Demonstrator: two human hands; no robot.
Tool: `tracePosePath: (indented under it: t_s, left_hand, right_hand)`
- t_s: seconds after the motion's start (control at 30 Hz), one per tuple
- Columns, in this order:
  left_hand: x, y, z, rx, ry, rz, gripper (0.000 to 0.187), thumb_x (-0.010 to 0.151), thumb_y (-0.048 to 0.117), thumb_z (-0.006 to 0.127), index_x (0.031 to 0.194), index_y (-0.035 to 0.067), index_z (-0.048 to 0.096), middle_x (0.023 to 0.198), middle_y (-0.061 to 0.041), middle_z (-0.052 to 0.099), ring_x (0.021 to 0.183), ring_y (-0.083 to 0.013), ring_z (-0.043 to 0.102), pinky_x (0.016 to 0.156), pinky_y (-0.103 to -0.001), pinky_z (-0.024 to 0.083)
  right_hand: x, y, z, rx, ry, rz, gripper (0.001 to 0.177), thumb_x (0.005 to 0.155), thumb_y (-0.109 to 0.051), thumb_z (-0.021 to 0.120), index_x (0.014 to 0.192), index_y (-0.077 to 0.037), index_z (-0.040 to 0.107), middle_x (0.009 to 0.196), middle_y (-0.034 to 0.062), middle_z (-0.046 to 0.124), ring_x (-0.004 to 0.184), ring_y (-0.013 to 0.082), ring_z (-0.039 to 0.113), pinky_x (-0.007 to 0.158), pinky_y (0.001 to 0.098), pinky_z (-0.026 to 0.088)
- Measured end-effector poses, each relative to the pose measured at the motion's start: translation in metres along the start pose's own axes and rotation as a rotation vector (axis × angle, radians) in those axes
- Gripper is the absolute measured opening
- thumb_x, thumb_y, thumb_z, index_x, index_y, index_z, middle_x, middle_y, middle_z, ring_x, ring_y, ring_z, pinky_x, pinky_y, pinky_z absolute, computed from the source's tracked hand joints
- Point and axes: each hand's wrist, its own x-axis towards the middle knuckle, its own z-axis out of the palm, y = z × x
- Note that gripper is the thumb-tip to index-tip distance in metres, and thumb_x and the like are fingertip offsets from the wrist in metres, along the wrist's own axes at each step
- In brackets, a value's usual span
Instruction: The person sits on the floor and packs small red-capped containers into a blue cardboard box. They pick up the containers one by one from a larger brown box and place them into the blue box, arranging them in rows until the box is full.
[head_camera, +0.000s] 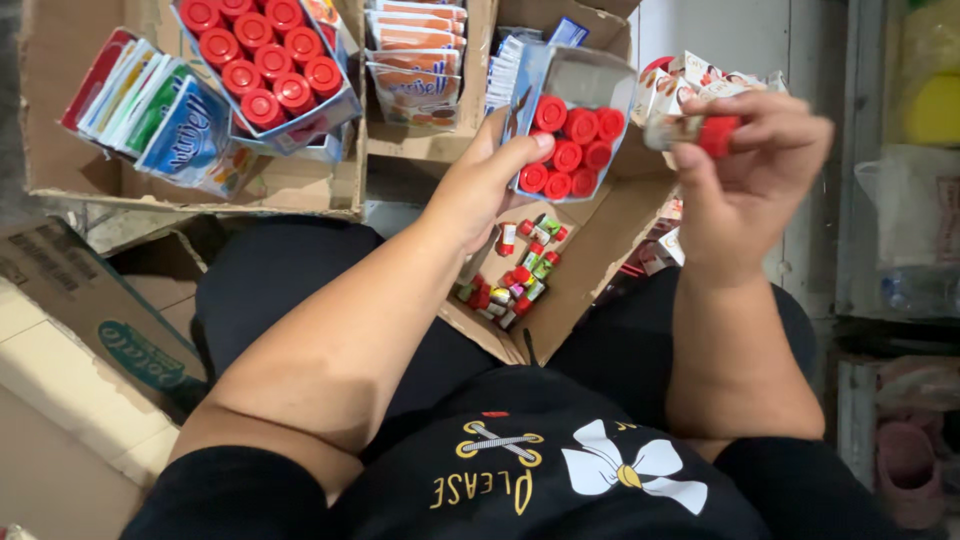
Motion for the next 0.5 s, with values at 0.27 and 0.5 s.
tracePosePath:
  t_s: [0.27,0.5]
  left_hand:
    - [0.001,-0.017,0.002,0.173,-0.041,0.043,0.07,0.092,0.024,0.071,0.155,0.011,0.042,0.131,-0.01,0.064,0.118,-0.0178,0.062,0.094,-0.037,0.053]
    - [0.0,-0.01,-0.004,0.07,0.014,0.044,0.08,0.089,0.029,0.073,0.155,0.014,0.031,0.136,-0.007,0.058,0.123,-0.0163,0.06,0.086,-0.044,0.061]
  right_hand:
    - [0.02,-0.001,0.008,-0.861,-0.307,-0.395,0.025,0.09,0.005,0.084,0.106,-0.001,0.065,0.129,0.0108,0.06,0.121,0.0373,0.06,0.109,0.0471,0.049]
    - [0.005,0.02,0.012,-0.571,-0.151,-0.266,0.023,0.099,-0.002,0.061,0.122,-0.002,0.057,0.13,0.0167,0.049,0.119,0.0302,0.048,0.11,0.0393,0.04]
